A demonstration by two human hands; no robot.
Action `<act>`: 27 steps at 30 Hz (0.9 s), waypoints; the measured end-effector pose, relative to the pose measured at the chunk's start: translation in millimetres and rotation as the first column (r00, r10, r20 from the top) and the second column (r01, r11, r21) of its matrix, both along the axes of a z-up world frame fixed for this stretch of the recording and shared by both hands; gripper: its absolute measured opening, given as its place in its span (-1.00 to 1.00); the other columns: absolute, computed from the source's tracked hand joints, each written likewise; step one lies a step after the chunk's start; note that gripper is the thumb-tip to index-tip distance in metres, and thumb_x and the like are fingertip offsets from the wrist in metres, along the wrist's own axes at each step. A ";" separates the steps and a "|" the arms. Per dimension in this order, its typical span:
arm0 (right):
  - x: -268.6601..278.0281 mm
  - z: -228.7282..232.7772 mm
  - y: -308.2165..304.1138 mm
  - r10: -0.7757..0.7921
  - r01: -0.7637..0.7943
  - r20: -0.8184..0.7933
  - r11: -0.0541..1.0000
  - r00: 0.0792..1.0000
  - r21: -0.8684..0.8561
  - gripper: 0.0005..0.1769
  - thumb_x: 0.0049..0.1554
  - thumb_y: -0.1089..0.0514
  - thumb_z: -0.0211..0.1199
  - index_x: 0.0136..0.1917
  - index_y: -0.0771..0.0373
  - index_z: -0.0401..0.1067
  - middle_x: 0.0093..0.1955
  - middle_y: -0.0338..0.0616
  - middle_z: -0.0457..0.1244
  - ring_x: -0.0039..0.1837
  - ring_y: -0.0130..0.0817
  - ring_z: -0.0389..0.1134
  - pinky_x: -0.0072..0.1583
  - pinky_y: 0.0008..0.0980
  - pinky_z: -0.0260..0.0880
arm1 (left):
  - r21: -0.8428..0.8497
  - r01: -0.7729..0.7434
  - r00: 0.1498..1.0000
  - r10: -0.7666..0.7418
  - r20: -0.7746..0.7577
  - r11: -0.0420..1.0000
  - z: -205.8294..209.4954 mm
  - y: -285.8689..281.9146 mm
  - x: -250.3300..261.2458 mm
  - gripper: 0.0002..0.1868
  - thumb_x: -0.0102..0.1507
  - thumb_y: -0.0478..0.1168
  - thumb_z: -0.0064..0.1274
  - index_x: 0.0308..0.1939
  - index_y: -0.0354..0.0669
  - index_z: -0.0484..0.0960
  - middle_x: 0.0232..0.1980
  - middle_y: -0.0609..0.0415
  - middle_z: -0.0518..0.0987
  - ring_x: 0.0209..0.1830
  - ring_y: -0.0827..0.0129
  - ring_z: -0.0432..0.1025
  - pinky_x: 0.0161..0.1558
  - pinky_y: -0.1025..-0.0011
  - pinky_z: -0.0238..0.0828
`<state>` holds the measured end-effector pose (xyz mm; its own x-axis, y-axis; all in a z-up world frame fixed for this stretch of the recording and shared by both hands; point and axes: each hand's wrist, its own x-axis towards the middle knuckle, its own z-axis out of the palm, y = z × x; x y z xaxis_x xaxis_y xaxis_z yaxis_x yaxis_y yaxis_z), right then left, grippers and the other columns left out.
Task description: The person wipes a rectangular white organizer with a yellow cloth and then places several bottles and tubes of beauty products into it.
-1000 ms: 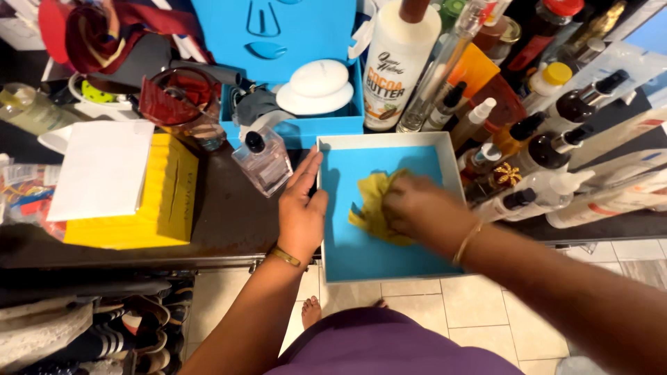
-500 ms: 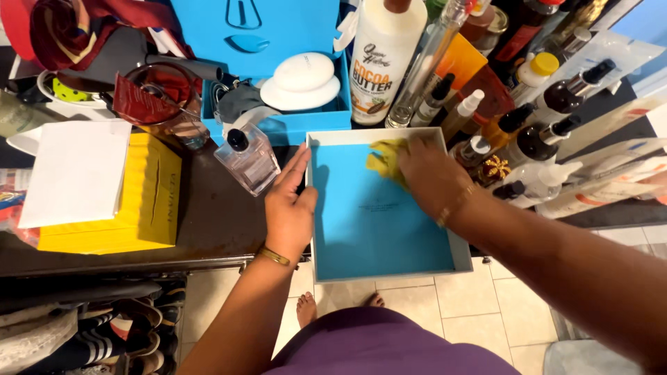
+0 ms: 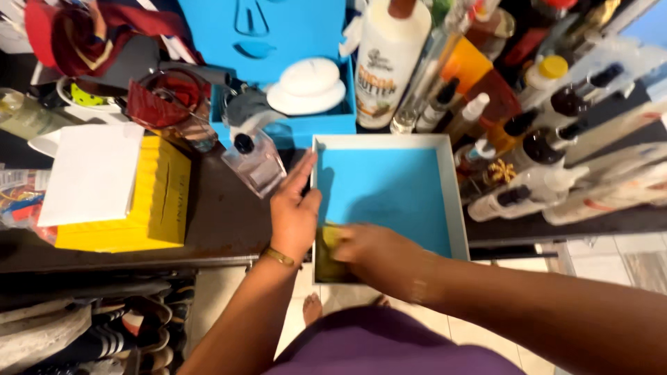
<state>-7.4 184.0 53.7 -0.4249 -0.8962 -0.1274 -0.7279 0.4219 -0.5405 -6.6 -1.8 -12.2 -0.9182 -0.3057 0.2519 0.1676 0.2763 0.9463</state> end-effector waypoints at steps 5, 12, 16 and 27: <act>-18.0 -11.0 13.2 -0.043 0.018 -0.159 0.988 0.986 -0.155 -0.76 -0.06 0.26 0.27 -0.08 0.14 0.61 0.05 -0.07 0.37 0.12 -0.05 0.39 0.13 -0.19 0.43 | -0.046 -0.002 0.999 0.001 -0.033 0.999 1.2 0.5 -0.3 -0.38 0.18 -0.47 -0.09 0.36 -0.20 0.51 0.46 -0.06 0.48 0.46 0.24 0.39 0.41 0.42 0.21; -53.4 -35.7 53.8 -0.339 0.333 -0.090 0.940 0.937 -0.070 -0.66 0.27 0.16 0.04 0.27 0.22 0.46 0.31 0.00 0.30 0.25 -0.06 0.35 0.30 -0.15 0.34 | -0.462 -0.054 0.998 0.059 -0.002 0.885 25.5 4.0 3.9 -0.32 0.09 -0.37 0.02 0.35 -0.15 0.48 0.45 -0.03 0.41 0.41 0.15 0.40 0.25 0.35 0.39; -41.2 -76.2 62.6 0.112 -0.196 -0.407 0.965 0.907 -0.172 -0.45 0.10 0.26 0.00 0.34 0.07 0.46 0.49 -0.02 0.23 0.52 0.02 0.16 0.45 -0.23 0.12 | -0.383 0.108 0.943 0.027 0.330 0.918 38.1 5.0 -1.4 -0.30 0.12 -0.39 0.00 0.39 -0.09 0.42 0.59 0.08 0.25 0.02 0.15 0.56 0.04 0.38 0.48; -43.1 -66.4 55.8 0.144 -0.164 -0.647 0.986 0.749 0.030 -0.30 -0.01 0.20 0.14 0.38 0.52 0.36 0.51 0.29 0.09 0.56 0.08 0.07 0.53 -0.14 -0.02 | -0.395 0.100 0.961 0.013 0.275 0.913 28.2 5.9 -6.9 -0.30 0.14 -0.40 -0.05 0.42 -0.12 0.37 0.62 0.07 0.16 0.19 0.13 0.50 0.06 0.34 0.48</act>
<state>-50.6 239.8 -12.6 -0.2535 -0.9556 0.1502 -0.9613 0.2662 0.0715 -13.5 4.0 15.9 -0.9780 -0.1889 0.0891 -0.0537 0.6398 0.7667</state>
